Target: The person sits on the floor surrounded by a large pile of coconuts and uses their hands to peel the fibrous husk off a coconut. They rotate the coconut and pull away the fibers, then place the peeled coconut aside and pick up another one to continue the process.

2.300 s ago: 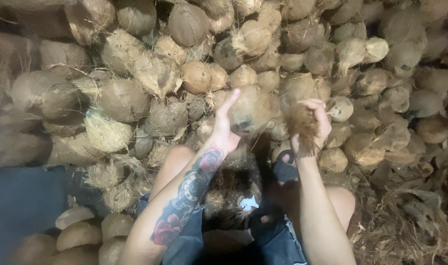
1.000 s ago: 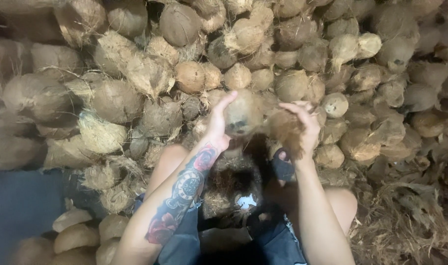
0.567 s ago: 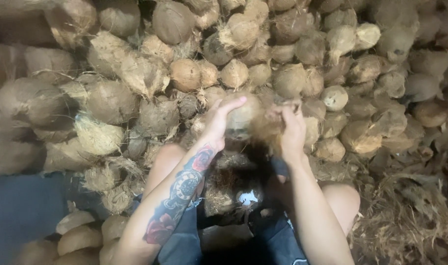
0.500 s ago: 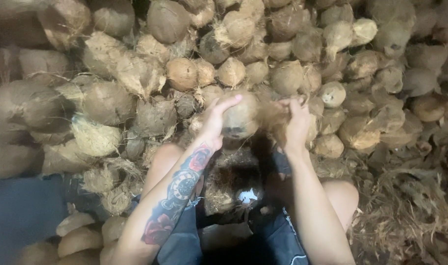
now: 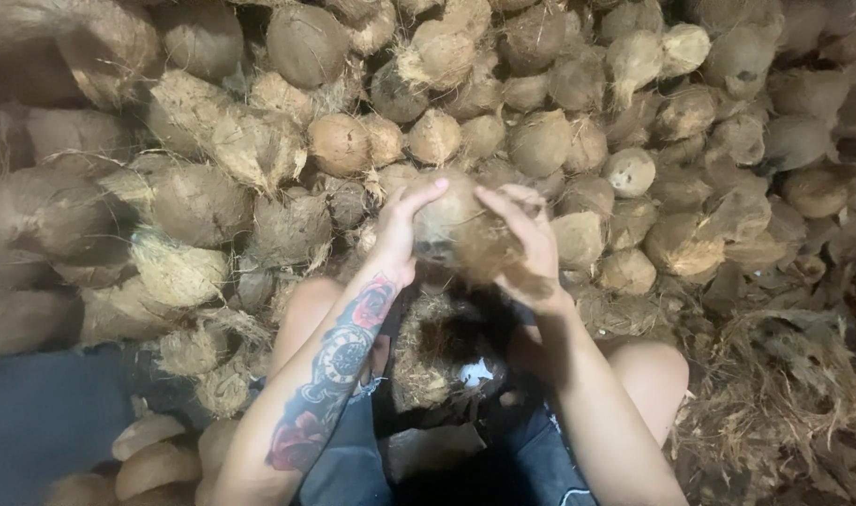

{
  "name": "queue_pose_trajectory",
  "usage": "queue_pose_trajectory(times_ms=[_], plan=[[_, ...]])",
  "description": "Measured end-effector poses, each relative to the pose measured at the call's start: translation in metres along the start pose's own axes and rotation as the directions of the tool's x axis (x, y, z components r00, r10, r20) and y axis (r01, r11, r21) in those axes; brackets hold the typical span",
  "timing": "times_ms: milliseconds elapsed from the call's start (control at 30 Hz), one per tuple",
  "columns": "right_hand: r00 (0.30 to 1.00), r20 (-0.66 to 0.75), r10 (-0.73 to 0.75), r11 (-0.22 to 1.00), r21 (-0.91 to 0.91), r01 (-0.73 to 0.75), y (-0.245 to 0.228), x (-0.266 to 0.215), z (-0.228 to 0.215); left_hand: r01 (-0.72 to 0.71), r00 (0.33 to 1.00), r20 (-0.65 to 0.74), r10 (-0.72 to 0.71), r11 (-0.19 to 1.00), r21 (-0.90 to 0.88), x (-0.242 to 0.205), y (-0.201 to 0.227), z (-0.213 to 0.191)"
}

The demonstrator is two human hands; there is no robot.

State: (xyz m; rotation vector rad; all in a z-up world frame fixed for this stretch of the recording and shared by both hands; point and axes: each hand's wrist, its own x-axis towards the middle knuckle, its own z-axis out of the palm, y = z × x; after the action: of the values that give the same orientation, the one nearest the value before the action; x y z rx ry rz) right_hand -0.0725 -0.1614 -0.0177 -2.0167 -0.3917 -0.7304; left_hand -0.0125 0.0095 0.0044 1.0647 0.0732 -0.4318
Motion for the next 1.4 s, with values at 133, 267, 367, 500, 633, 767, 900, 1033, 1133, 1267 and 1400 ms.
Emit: queue_pose_trajectory(times_ms=[133, 267, 367, 500, 633, 767, 900, 1033, 1133, 1267, 1400], plan=[[0.995, -0.096, -0.034, 0.994, -0.111, 0.023, 0.016, -0.016, 0.01, 0.083, 0.985, -0.159, -0.072, 0.995, 0.063, 0.008, 0.005, 0.0], [0.98, -0.196, -0.025, 0.996, -0.091, 0.007, 0.022, -0.015, 0.011, 0.073, 0.986, -0.158, -0.048, 0.985, 0.155, 0.021, -0.007, -0.013], [0.889, -0.15, 0.432, 0.901, 0.028, -0.433, -0.023, 0.002, 0.004, 0.089, 0.983, -0.17, -0.065, 0.986, 0.14, 0.02, -0.005, -0.004], [0.451, -0.292, 0.844, 0.537, 0.462, -0.706, 0.078, -0.007, -0.002, 0.109, 0.99, -0.091, -0.104, 0.993, 0.053, 0.016, -0.007, -0.005], [0.707, -0.352, 0.613, 0.79, 0.29, -0.54, 0.095, -0.013, -0.013, 0.199, 0.979, -0.03, -0.202, 0.976, -0.084, 0.006, -0.001, 0.005], [0.579, -0.244, 0.778, 0.575, 0.65, -0.497, 0.025, 0.011, 0.001, 0.291, 0.952, -0.019, -0.304, 0.928, -0.234, 0.01, 0.0, -0.003], [0.911, -0.247, 0.33, 0.919, 0.306, -0.25, 0.13, -0.055, 0.028, 0.255, 0.965, 0.008, -0.261, 0.934, -0.251, 0.017, -0.007, -0.002], [0.75, -0.308, 0.585, 0.744, 0.573, -0.344, 0.121, -0.049, 0.028, 0.295, 0.955, 0.05, -0.294, 0.91, -0.291, 0.011, 0.001, 0.01], [0.556, -0.281, 0.782, 0.53, 0.77, -0.356, 0.105, -0.047, 0.028, 0.293, 0.956, 0.1, -0.277, 0.931, -0.217, 0.017, -0.008, 0.011], [0.224, -0.11, 0.968, 0.166, 0.955, -0.246, 0.079, -0.043, 0.025, 0.253, 0.965, 0.099, -0.243, 0.961, -0.114, -0.008, 0.001, 0.033], [0.51, -0.157, 0.846, 0.361, 0.873, -0.329, 0.048, -0.016, 0.01, 0.219, 0.975, 0.036, -0.219, 0.976, -0.01, 0.017, -0.04, 0.014]])
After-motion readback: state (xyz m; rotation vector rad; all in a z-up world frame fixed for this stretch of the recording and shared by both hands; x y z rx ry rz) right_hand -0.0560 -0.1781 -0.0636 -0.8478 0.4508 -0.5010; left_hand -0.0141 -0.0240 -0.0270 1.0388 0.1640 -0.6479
